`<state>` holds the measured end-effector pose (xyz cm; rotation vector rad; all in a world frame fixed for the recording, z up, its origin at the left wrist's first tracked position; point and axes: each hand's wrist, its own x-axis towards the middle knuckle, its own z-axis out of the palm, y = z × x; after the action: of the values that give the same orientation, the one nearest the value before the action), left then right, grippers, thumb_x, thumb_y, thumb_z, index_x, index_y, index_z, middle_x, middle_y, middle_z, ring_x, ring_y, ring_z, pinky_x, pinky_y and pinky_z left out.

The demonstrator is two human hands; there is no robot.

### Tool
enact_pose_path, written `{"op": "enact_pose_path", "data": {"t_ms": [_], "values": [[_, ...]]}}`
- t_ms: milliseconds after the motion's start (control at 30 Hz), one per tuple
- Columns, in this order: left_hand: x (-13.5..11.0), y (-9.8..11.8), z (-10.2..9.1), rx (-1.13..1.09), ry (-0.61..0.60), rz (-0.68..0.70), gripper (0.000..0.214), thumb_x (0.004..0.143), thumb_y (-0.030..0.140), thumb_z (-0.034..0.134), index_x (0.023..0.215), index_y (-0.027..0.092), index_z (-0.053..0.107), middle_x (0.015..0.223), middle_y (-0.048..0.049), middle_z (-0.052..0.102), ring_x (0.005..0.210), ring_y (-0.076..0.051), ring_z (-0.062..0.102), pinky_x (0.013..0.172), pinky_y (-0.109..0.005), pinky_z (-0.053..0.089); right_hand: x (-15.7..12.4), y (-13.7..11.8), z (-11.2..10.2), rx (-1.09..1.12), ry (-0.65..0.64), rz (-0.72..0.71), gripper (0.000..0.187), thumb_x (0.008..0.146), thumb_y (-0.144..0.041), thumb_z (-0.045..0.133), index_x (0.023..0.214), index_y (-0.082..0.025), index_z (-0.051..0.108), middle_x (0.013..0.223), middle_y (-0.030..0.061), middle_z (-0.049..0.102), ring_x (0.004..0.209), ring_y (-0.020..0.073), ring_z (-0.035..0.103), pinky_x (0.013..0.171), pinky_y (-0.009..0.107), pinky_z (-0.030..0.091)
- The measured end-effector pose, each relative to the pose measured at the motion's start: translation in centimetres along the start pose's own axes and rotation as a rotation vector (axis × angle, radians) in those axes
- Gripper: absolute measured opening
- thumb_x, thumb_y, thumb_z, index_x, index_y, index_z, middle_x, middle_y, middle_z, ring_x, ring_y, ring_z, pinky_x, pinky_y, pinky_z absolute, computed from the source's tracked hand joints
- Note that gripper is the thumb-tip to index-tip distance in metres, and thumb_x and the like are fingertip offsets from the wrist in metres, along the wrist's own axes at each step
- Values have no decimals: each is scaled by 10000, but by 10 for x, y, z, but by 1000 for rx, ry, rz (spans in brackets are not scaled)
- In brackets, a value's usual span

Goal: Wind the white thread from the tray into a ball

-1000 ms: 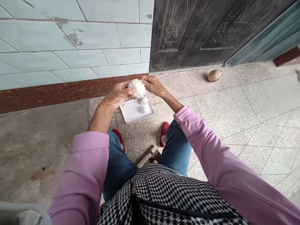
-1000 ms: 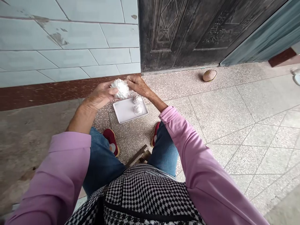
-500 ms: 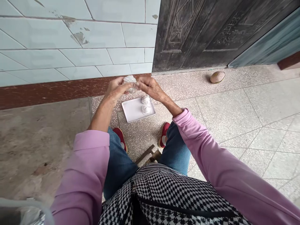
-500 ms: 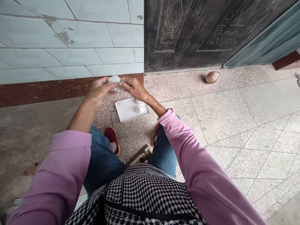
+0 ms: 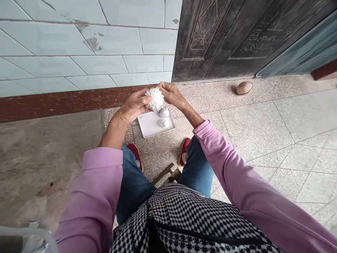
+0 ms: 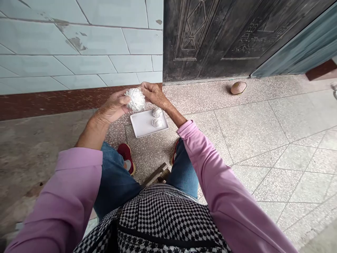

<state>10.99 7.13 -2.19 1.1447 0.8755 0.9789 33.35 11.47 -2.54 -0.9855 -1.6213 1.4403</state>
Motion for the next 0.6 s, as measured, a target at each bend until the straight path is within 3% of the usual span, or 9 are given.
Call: {"op": "enact_pose_path", "data": {"t_ms": [133, 267, 333, 467, 600], "values": [[5, 1, -4, -86, 132, 93, 728, 742, 719, 1140, 1201, 256, 817, 1247, -156, 897, 1205, -385, 891, 842, -410, 786, 0, 4, 0, -128, -36, -56, 747, 1297, -803, 839, 892, -252, 537, 864, -8, 490, 839, 200, 439, 771, 318, 445], [13, -3, -17, -133, 348, 117, 682, 733, 738, 1146, 1100, 277, 803, 1290, -147, 916, 1337, -404, 877, 964, -435, 811, -14, -3, 2, -323, -146, -84, 412, 1377, -447, 725, 1046, -203, 759, 935, 47, 644, 902, 246, 547, 900, 378, 509], [17, -7, -23, -112, 417, 100, 678, 705, 716, 1174, 1068, 295, 787, 1272, -110, 922, 1297, -386, 887, 986, -454, 818, -21, -7, 6, -390, -204, -93, 361, 1391, -375, 670, 1106, -190, 793, 927, 37, 641, 896, 248, 546, 926, 384, 507], [20, -11, -26, 72, 432, 34, 665, 683, 603, 1213, 1096, 272, 809, 1173, -81, 908, 1115, -325, 885, 886, -403, 789, -23, -10, 12, -370, -278, -130, 499, 1431, -490, 661, 1064, -171, 772, 881, 6, 589, 865, 219, 514, 919, 366, 488], [12, -8, -13, 287, 361, -17, 584, 748, 592, 1154, 1103, 231, 863, 1060, -86, 871, 1003, -290, 836, 775, -336, 704, -15, -10, 7, -180, -124, -159, 623, 1374, -682, 764, 968, -212, 706, 879, 17, 604, 827, 210, 485, 821, 343, 499]]}}
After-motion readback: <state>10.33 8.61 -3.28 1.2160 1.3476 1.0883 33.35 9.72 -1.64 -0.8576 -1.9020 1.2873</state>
